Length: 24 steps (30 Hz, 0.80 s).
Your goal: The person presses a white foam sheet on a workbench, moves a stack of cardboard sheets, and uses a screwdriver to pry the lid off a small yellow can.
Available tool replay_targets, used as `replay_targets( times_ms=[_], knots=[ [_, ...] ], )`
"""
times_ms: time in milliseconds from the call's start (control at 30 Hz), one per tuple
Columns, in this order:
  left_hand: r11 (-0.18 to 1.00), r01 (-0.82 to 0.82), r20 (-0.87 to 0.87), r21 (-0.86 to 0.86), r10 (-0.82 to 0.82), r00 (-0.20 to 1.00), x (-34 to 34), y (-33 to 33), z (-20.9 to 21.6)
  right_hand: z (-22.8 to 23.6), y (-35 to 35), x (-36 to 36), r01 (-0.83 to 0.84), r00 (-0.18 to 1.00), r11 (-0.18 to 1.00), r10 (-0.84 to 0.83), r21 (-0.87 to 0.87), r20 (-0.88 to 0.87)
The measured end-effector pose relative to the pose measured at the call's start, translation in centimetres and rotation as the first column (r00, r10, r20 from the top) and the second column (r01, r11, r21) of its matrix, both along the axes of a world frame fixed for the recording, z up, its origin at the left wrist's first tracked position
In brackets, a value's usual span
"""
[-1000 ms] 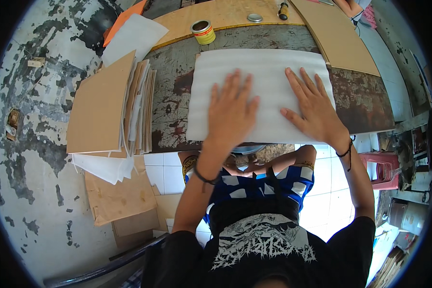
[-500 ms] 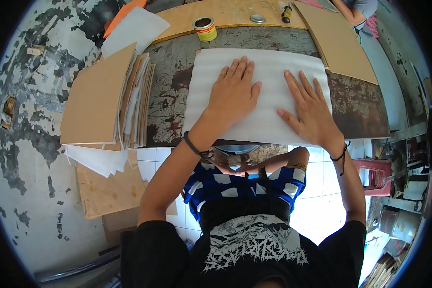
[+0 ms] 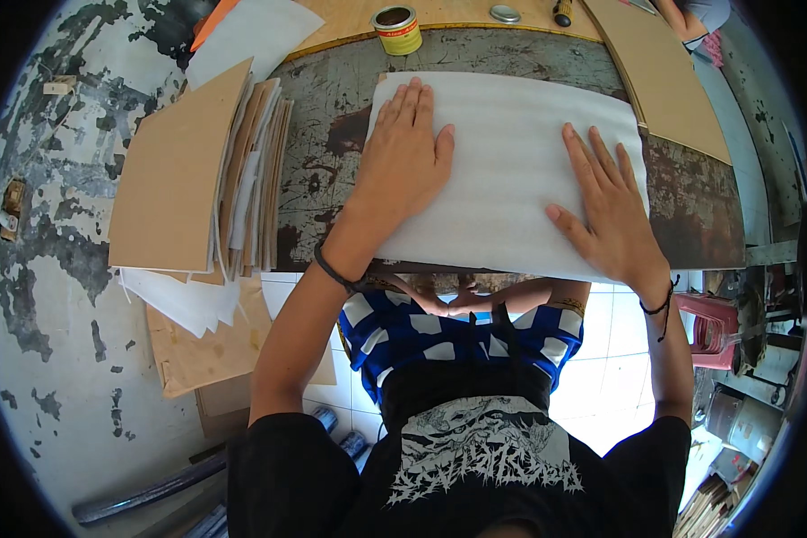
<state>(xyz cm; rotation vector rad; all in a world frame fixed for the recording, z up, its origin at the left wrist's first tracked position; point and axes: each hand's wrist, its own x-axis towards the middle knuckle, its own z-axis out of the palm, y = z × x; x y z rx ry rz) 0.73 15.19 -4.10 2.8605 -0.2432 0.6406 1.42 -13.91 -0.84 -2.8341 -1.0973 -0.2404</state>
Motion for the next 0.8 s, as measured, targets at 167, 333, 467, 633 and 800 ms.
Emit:
replay_targets(
  times_ms=[167, 333, 467, 633, 800],
  knots=[
    [1.000, -0.004, -0.151, -0.014, 0.002, 0.989, 0.2, 0.3, 0.9, -0.2, 0.1, 0.1, -0.010, 1.000, 1.000, 0.010, 0.006, -0.009],
    [0.996, 0.088, -0.079, -0.006, -0.088, 0.993, 0.2, 1.8, 0.9, 0.0, 0.0, 0.1, -0.014, 1.000, 0.999, 0.014, 0.034, 0.008],
    [0.997, 0.078, -0.105, -0.002, -0.077, 0.991, 0.1, 1.3, 1.6, 0.1, -0.1, 0.1, -0.006, 1.000, 0.999, 0.006, 0.045, 0.003],
    [0.994, 0.056, -0.139, 0.091, -0.043, 0.989, 0.4, 0.9, 2.1, -0.3, -0.1, 0.1, -0.007, 1.000, 0.998, 0.007, 0.066, -0.002],
    [0.943, 0.258, 0.043, 0.212, -0.273, 0.961, 0.0, -0.2, 3.3, 0.1, -0.3, 0.0, 0.002, 1.000, 0.997, 0.000, 0.080, -0.015]
  ],
)
